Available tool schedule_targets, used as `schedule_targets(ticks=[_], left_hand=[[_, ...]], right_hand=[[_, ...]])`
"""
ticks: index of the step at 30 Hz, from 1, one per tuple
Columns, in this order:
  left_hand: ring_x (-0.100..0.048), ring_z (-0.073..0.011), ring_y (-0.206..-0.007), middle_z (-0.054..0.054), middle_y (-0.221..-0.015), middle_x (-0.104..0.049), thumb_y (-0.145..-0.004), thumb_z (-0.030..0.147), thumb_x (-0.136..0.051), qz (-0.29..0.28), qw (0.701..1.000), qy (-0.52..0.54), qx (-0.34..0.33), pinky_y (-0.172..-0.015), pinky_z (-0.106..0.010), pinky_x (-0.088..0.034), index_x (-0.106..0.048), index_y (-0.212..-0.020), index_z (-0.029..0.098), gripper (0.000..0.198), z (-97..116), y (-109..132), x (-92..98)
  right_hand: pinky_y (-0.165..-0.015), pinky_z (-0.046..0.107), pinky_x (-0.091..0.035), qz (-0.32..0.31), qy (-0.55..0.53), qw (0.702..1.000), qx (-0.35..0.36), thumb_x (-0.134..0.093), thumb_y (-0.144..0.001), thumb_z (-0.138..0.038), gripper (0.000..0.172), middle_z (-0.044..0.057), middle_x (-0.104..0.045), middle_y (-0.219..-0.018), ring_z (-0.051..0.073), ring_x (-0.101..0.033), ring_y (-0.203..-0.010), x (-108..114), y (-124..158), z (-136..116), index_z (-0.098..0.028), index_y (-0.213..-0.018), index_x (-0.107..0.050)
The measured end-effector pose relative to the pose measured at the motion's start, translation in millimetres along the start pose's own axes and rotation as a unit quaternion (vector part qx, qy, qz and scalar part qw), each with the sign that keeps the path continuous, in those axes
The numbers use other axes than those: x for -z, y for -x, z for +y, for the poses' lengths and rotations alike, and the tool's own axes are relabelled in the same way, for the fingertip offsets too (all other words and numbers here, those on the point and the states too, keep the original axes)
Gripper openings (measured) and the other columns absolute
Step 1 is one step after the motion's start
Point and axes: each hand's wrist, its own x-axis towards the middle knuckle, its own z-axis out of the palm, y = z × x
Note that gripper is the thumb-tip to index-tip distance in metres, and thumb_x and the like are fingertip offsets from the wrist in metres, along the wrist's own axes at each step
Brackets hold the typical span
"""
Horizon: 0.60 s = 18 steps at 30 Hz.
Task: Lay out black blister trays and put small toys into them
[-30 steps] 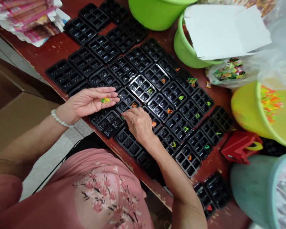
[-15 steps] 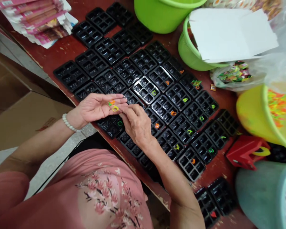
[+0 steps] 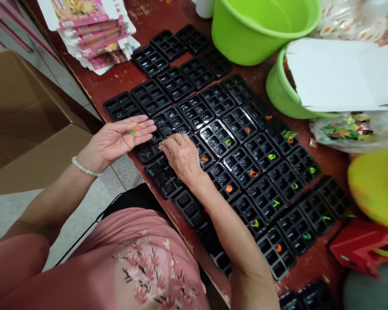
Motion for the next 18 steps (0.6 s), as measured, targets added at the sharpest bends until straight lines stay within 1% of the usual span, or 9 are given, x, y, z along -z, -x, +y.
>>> schedule_targets(ticks=[3,5,7,9,11,13,14,16,18], left_hand=[[-0.072,-0.0260,-0.120,-0.017,-0.124,-0.075,-0.096,0.003,-0.053,0.018,1.000,0.000,-0.016,-0.113,-0.046,-0.053,-0.066,-0.130,0.006,0.036,11.6,-3.3,16.2],[-0.073,-0.0264,-0.119,-0.017,-0.125,-0.075,-0.100,0.008,-0.053,0.018,1.000,0.007,-0.010,-0.112,-0.046,-0.054,-0.067,-0.129,0.008,0.032,11.0,-5.6,20.2],[-0.074,-0.0273,-0.117,-0.016,-0.124,-0.075,-0.102,0.014,-0.054,0.007,1.000,0.020,0.006,-0.110,-0.046,-0.055,-0.069,-0.125,0.009,0.028,6.0,-7.8,18.5],[-0.075,-0.0265,-0.111,-0.016,-0.119,-0.076,-0.104,0.017,-0.052,-0.013,0.999,0.040,0.027,-0.104,-0.044,-0.059,-0.072,-0.119,0.009,0.025,-2.1,-9.5,12.2],[-0.077,-0.0210,-0.094,-0.013,-0.107,-0.078,-0.106,0.017,-0.049,-0.034,0.996,0.061,0.048,-0.094,-0.036,-0.062,-0.074,-0.110,0.009,0.026,-12.2,-10.1,3.1],[-0.073,-0.0140,-0.074,-0.009,-0.090,-0.077,-0.107,0.014,-0.046,-0.051,0.993,0.085,0.064,-0.082,-0.028,-0.062,-0.075,-0.098,0.008,0.030,-23.1,-9.6,-6.4],[-0.070,-0.0117,-0.067,-0.008,-0.083,-0.075,-0.108,0.013,-0.045,-0.060,0.991,0.097,0.073,-0.079,-0.026,-0.062,-0.074,-0.092,0.008,0.033,-28.1,-9.0,-10.7],[-0.068,-0.0108,-0.063,-0.007,-0.076,-0.072,-0.109,0.014,-0.042,-0.083,0.986,0.111,0.095,-0.079,-0.026,-0.062,-0.071,-0.084,0.009,0.038,-35.7,-7.7,-17.4],[-0.071,-0.0139,-0.069,-0.009,-0.079,-0.073,-0.108,0.014,-0.042,-0.103,0.982,0.107,0.114,-0.087,-0.031,-0.063,-0.071,-0.085,0.008,0.038,-38.5,-6.8,-20.9]], right_hand=[[-0.083,0.040,-0.052,-0.062,0.049,0.997,0.007,-0.053,-0.108,-0.034,0.027,0.009,-0.075,-0.103,0.024,-0.061,-0.090,-9.3,-6.6,0.8,-0.020,-0.100,-0.074],[-0.082,0.040,-0.052,-0.075,0.054,0.996,0.005,-0.054,-0.108,-0.036,0.025,0.008,-0.075,-0.105,0.025,-0.061,-0.091,-10.9,-7.3,-1.1,-0.022,-0.104,-0.074],[-0.085,0.040,-0.053,-0.048,0.041,0.998,-0.005,-0.054,-0.108,-0.036,0.024,0.009,-0.075,-0.107,0.025,-0.063,-0.095,-9.4,-7.9,-5.5,-0.022,-0.108,-0.074],[-0.090,0.039,-0.055,0.000,0.020,1.000,-0.011,-0.054,-0.108,-0.035,0.024,0.010,-0.075,-0.110,0.025,-0.065,-0.101,-6.7,-10.2,-12.8,-0.021,-0.115,-0.072],[-0.094,0.040,-0.056,0.037,0.010,0.999,-0.013,-0.054,-0.108,-0.035,0.027,0.011,-0.074,-0.115,0.025,-0.065,-0.106,-4.8,-14.6,-21.5,-0.020,-0.123,-0.070],[-0.093,0.040,-0.057,0.055,0.018,0.998,-0.028,-0.054,-0.107,-0.035,0.028,0.011,-0.074,-0.118,0.025,-0.066,-0.106,-4.4,-19.4,-28.3,-0.021,-0.126,-0.069],[-0.092,0.039,-0.057,0.060,0.024,0.997,-0.040,-0.054,-0.107,-0.034,0.027,0.010,-0.075,-0.115,0.025,-0.066,-0.104,-4.4,-21.3,-29.9,-0.021,-0.124,-0.070],[-0.086,0.037,-0.058,0.063,0.021,0.996,-0.062,-0.054,-0.107,-0.031,0.024,0.009,-0.076,-0.106,0.024,-0.068,-0.096,-3.0,-23.0,-28.2,-0.021,-0.116,-0.074],[-0.083,0.035,-0.058,0.061,-0.006,0.995,-0.078,-0.054,-0.106,-0.025,0.023,0.007,-0.077,-0.098,0.022,-0.069,-0.091,1.7,-21.8,-19.4,-0.020,-0.109,-0.077]])
